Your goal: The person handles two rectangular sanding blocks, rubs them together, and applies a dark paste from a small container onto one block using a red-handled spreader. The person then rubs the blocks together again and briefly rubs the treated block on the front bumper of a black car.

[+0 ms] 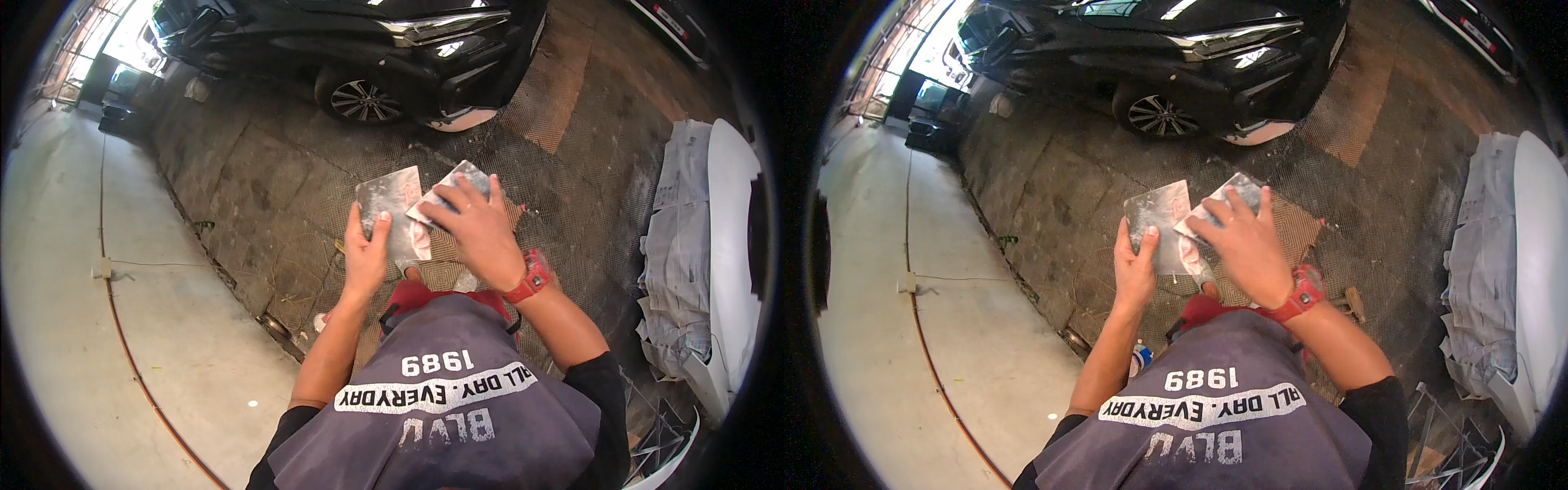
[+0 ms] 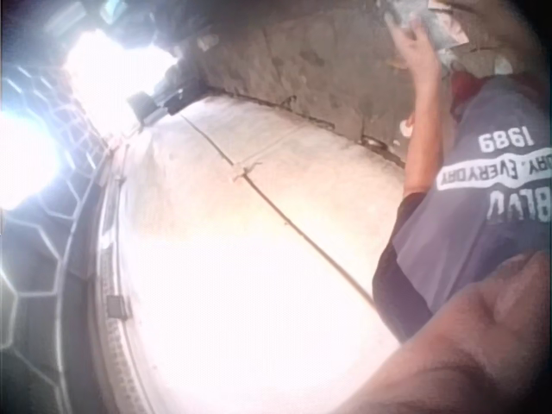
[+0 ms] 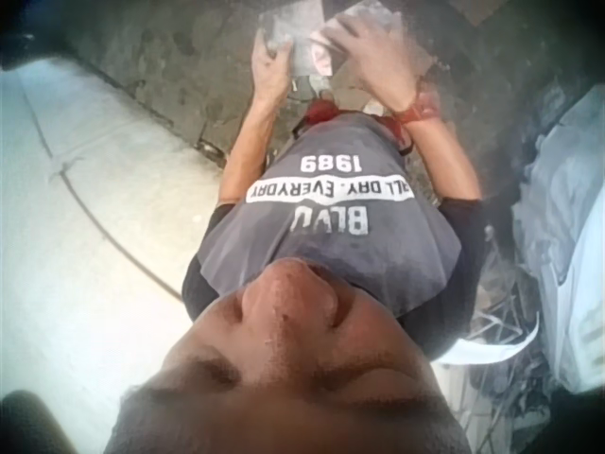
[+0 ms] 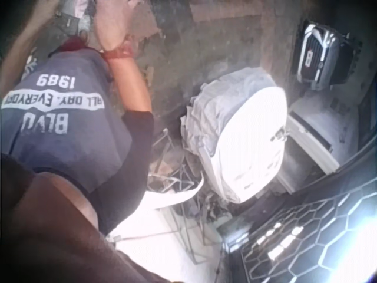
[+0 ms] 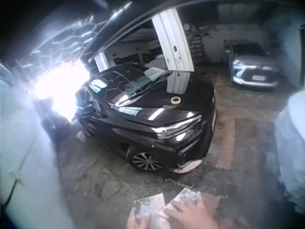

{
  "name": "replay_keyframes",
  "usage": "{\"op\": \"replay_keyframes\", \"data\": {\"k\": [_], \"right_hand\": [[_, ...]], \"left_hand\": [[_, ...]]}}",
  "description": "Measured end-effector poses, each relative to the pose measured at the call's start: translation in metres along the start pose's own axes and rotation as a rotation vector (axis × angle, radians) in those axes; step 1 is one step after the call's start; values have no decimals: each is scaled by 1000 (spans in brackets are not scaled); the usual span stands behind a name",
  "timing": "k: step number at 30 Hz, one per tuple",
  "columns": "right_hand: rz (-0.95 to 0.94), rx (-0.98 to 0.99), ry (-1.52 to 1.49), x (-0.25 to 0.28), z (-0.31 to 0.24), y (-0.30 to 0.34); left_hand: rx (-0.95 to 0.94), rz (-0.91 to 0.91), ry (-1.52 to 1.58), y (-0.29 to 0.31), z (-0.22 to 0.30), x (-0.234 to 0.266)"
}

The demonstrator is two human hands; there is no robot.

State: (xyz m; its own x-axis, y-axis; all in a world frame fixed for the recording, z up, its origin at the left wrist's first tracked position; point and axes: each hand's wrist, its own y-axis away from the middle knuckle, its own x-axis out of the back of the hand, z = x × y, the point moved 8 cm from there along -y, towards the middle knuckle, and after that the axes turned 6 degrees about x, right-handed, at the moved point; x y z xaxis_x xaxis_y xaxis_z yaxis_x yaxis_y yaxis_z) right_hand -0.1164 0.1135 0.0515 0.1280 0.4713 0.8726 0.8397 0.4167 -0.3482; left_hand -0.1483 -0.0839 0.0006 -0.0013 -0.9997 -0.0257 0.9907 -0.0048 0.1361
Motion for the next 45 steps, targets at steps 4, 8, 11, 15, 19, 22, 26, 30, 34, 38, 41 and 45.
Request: {"op": "replay_keyframes", "data": {"k": [4, 8, 11, 15, 19, 22, 26, 30, 34, 38, 41, 45], "right_hand": [[-63, 113, -48, -6, -20, 1], [-158, 171, -94, 7, -20, 4], [-21, 278, -222, 30, -42, 3], [88, 66, -488, -10, -30, 8], [-62, -100, -164, -30, 29, 4], [89, -192, -600, -13, 31, -10], [75, -257, -1242, -19, 24, -8], [57, -590, -1748, -40, 18, 8], [-217, -427, -1302, -51, 37, 22], [261, -672, -1760, -39, 93, 24], [487, -780, -2011, -45, 104, 27], [444, -784, -2067, -68, 85, 37]], "left_hand": [[-105, 258, -286, 2, 11, 15], [-46, 320, 337, -6, -9, 34], [69, 286, 378, -11, -12, 30], [189, 52, 568, -15, -5, -6], [193, 0, 493, -8, 0, -16], [317, -70, 451, -4, -10, -18], [241, 30, 524, -13, -5, -13], [78, 167, 355, -24, 2, 8], [2, 205, 390, -19, 16, 0], [332, -129, 517, -12, 6, -23], [478, -266, 519, 6, -9, -45], [558, -229, 475, 19, -48, -38]]}}
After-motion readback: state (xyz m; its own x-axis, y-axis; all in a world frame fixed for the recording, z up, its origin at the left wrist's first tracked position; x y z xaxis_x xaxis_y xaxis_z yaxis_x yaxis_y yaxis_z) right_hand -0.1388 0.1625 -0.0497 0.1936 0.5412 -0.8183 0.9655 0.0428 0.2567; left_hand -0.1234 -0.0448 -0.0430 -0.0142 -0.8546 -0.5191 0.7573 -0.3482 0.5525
